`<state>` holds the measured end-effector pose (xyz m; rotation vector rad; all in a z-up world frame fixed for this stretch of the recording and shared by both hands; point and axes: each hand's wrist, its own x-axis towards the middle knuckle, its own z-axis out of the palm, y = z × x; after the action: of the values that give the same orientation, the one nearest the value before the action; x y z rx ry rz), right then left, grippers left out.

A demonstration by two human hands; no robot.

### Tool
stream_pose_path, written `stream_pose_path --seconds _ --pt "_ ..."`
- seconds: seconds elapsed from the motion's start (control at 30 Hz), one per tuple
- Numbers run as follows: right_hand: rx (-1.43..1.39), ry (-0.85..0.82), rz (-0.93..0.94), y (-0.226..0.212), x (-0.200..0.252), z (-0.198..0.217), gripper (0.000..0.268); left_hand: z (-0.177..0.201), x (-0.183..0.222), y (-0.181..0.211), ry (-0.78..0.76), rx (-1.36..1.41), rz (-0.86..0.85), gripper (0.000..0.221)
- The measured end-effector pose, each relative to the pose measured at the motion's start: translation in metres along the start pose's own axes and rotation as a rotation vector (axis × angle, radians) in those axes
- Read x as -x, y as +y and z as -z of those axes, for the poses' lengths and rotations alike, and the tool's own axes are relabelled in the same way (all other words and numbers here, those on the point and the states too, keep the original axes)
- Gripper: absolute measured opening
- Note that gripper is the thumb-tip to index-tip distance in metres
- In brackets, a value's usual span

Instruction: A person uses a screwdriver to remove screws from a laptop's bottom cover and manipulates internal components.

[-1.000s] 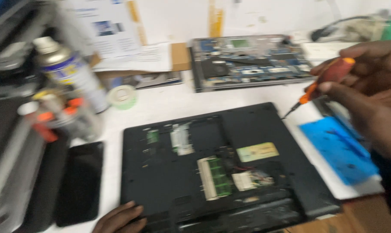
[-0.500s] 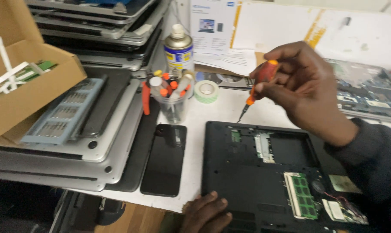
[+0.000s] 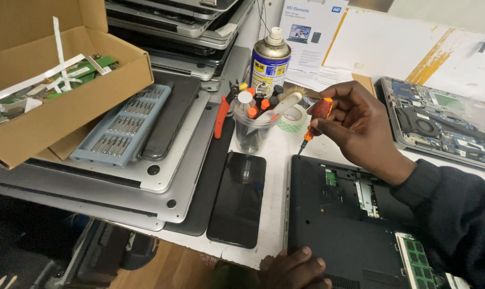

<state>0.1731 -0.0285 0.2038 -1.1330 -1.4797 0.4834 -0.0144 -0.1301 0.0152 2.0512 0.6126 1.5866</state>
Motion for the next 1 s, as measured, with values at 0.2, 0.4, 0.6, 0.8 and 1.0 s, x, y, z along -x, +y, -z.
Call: stream_pose_path --seconds 0.2,0.4,0.6,0.8,1.0 --pt "-0.01 -0.001 -0.029 -0.001 0.001 -0.004 0.032 0.011 0.002 -0.013 -0.212 0.097 -0.143 0.015" --pt "0.036 0.038 -0.049 0.0 0.002 -0.005 0.029 -0.004 0.014 -0.022 -0.188 0.075 -0.084 0.009" --pt "0.052 0.089 -0.082 0.003 0.003 -0.004 0.03 0.001 -0.008 0.004 0.049 -0.066 -0.033 0.002" --pt "0.286 0.006 0.126 -0.006 0.009 -0.003 0.033 -0.011 0.003 -0.002 0.106 -0.018 -0.015 0.005" --pt "0.401 0.034 0.206 0.002 0.014 -0.002 0.036 -0.004 -0.001 0.003 0.069 -0.038 0.008 0.002"
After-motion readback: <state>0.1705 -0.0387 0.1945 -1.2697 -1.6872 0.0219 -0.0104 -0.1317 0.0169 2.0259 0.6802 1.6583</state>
